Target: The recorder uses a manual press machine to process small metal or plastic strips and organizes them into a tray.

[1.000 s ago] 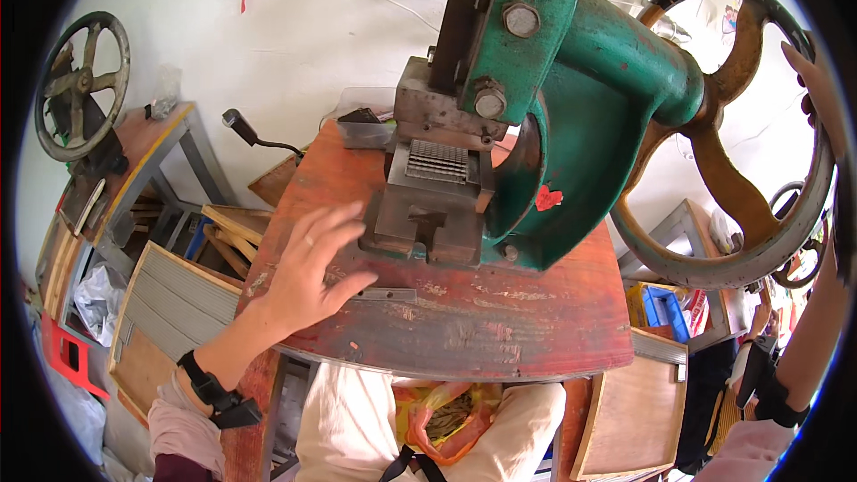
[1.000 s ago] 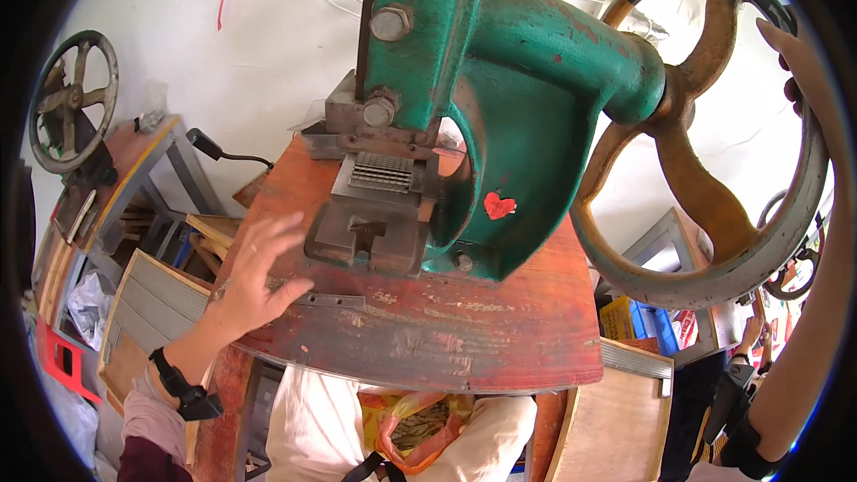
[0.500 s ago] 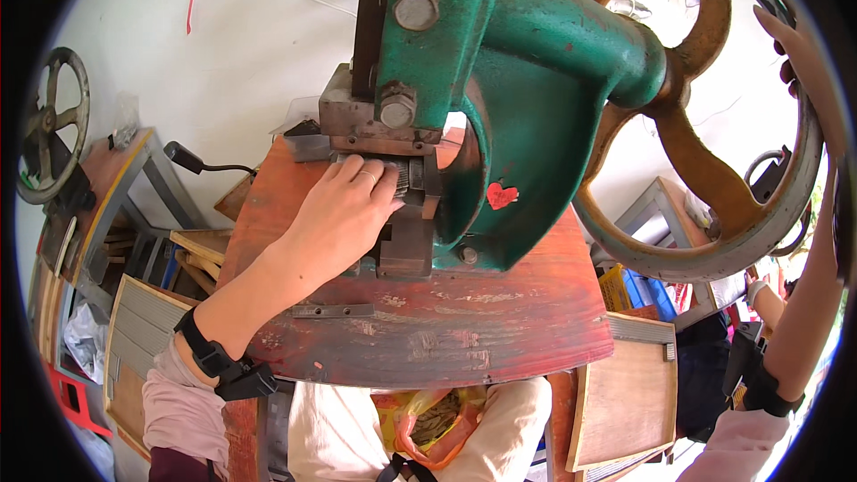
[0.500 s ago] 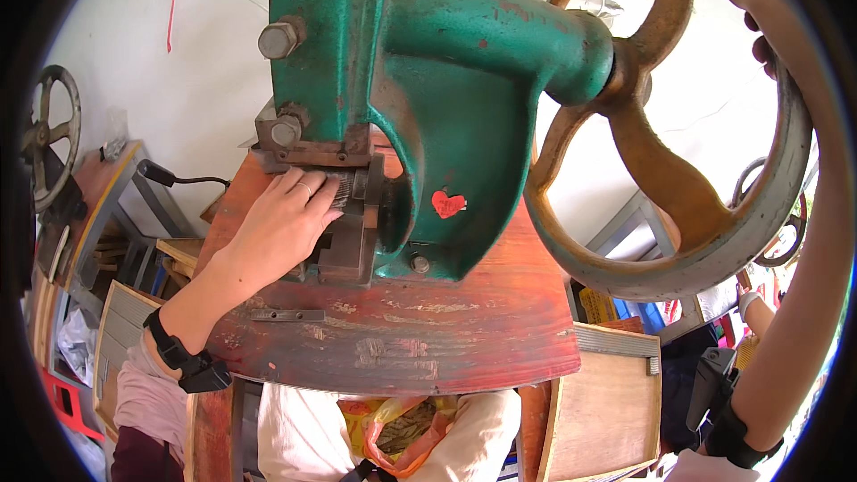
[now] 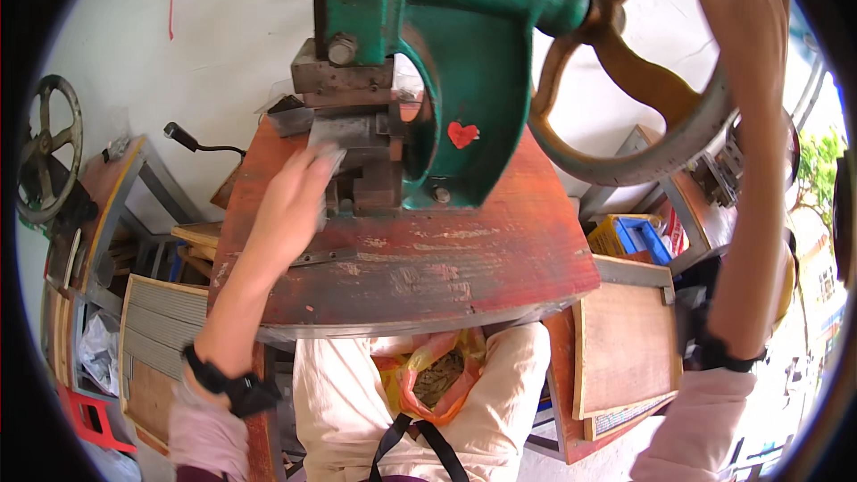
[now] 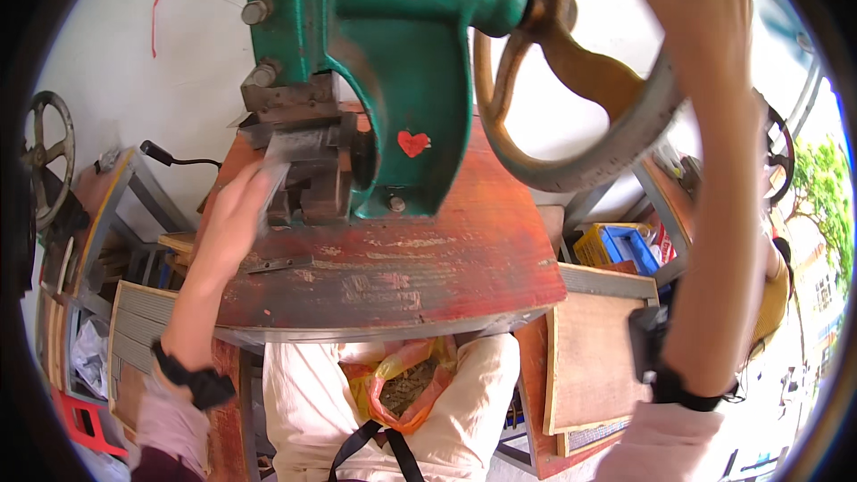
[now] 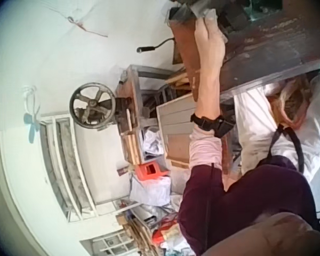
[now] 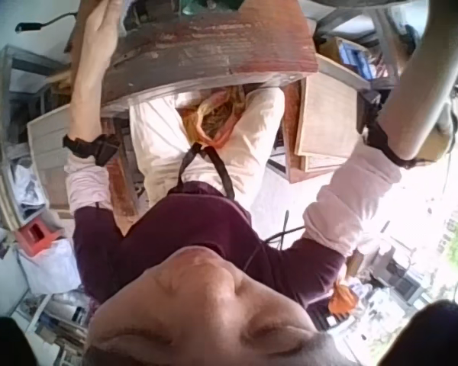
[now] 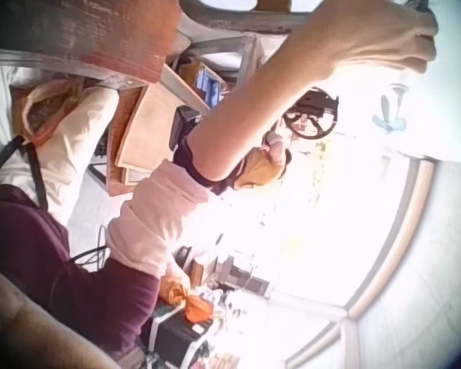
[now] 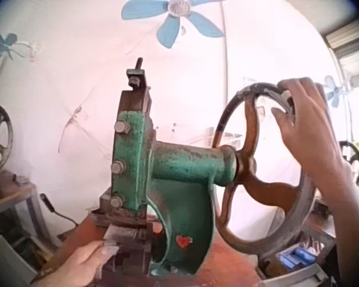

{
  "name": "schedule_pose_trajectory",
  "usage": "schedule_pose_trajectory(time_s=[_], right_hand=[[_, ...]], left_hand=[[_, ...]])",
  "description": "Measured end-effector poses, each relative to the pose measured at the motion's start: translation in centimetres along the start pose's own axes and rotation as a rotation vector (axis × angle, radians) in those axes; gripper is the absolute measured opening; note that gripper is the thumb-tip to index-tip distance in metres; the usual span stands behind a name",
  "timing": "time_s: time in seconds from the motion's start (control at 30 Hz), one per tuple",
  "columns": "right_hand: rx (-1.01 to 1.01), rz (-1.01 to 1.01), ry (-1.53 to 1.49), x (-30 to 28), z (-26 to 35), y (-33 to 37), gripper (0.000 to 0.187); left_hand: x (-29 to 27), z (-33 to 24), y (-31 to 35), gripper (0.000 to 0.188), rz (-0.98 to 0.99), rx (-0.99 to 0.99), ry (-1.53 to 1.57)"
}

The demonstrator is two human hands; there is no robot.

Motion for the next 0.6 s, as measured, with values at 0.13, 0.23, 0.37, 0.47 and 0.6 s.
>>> schedule_pose_trajectory(time_s=[0.13, 0.23, 0.37, 0.47, 0.6], right_hand=[[0.116, 0.091, -0.577, -6.4, 5.0, 10.1, 0.022], [0.366, 0.410, -0.832, -6.8, 10.1, 19.4, 0.025], [0.520, 0.977, -0.735, -6.7, 15.9, 29.5, 0.032], [0.514, 1.065, -0.648, -6.0, 14.8, 31.3, 0.025], [0.583, 1.172, -0.630, -5.6, 12.2, 32.2, 0.029]], left_hand=[[3.2, 0.2, 11.5, 0.039, 0.249, -0.682, 1.200], [8.9, 2.3, 19.1, 0.044, 0.291, -1.223, 1.411], [17.2, 13.5, 29.1, 0.038, 0.224, -1.531, 1.554], [22.7, 16.6, 34.2, 0.039, -0.005, -1.701, 1.115], [20.7, 10.1, 30.3, 0.034, 0.032, -1.454, 1.000]])
Point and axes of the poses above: each hand's wrist, its own y-axis away from the middle knuckle, its own x-axis out of the palm, z = x × y, the point moved 3 cm from there along -y, towards the middle knuckle, and after that the axes turned 10 degrees about x, right-handed, at the moved point
